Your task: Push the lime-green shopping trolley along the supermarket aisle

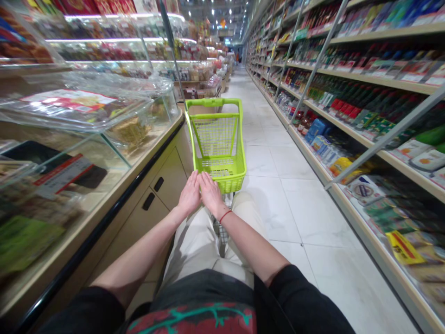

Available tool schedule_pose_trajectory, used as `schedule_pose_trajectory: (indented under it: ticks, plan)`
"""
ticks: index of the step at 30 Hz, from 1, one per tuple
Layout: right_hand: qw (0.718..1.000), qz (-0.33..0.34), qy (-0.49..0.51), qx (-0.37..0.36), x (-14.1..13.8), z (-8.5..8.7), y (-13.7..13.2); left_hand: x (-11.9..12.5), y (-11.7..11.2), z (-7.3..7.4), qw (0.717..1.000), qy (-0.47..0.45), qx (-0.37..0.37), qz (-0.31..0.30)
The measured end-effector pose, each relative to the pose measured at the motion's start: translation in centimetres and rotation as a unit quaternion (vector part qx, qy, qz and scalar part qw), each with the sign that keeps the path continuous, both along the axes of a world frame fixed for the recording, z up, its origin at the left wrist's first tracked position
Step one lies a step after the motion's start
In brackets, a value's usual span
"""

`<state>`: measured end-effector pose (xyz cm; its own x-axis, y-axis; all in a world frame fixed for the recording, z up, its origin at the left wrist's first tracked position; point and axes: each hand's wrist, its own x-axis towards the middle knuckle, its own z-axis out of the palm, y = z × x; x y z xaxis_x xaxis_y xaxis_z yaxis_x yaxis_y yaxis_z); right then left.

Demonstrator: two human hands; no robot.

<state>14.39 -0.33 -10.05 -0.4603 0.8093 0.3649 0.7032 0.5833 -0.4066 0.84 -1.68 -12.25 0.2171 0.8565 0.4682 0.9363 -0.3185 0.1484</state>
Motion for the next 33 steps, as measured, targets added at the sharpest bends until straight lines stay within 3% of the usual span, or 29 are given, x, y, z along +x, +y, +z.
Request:
schedule_pose_trajectory:
  ticks: [5,10,13,18,21,24,27,33]
  plan:
    - [0.999,0.016,-0.029,0.029,2.2,0.3,0.5,-0.3,-0.1,0.3,1.0,0.014,0.004,0.015]
    - [0.995,-0.048,-0.048,0.07,7.7,-0.4,1.8,-0.5,-0.3,0.5,1.0,0.012,0.0,0.013]
    - [0.992,-0.085,-0.039,0.083,9.6,-0.7,2.2,-0.3,-0.4,0.9,1.0,0.016,-0.009,0.018]
    - [0.994,-0.079,-0.018,0.076,7.1,-0.8,1.3,0.5,-0.7,1.4,0.999,0.032,-0.017,0.039]
    - [0.996,-0.026,-0.004,0.081,4.2,-0.7,0.7,1.2,-0.9,1.3,0.998,0.061,-0.014,0.006]
    - [0.996,0.002,0.003,0.088,3.1,-0.6,0.5,1.8,-1.0,1.1,0.997,0.069,-0.013,-0.014]
    - [0.996,-0.006,-0.028,0.089,4.6,-0.5,1.0,2.0,-1.0,1.1,0.998,0.063,-0.009,-0.012]
    - [0.989,-0.091,-0.06,0.098,10.9,-0.3,2.5,1.7,-1.0,1.3,0.998,0.064,0.002,-0.011]
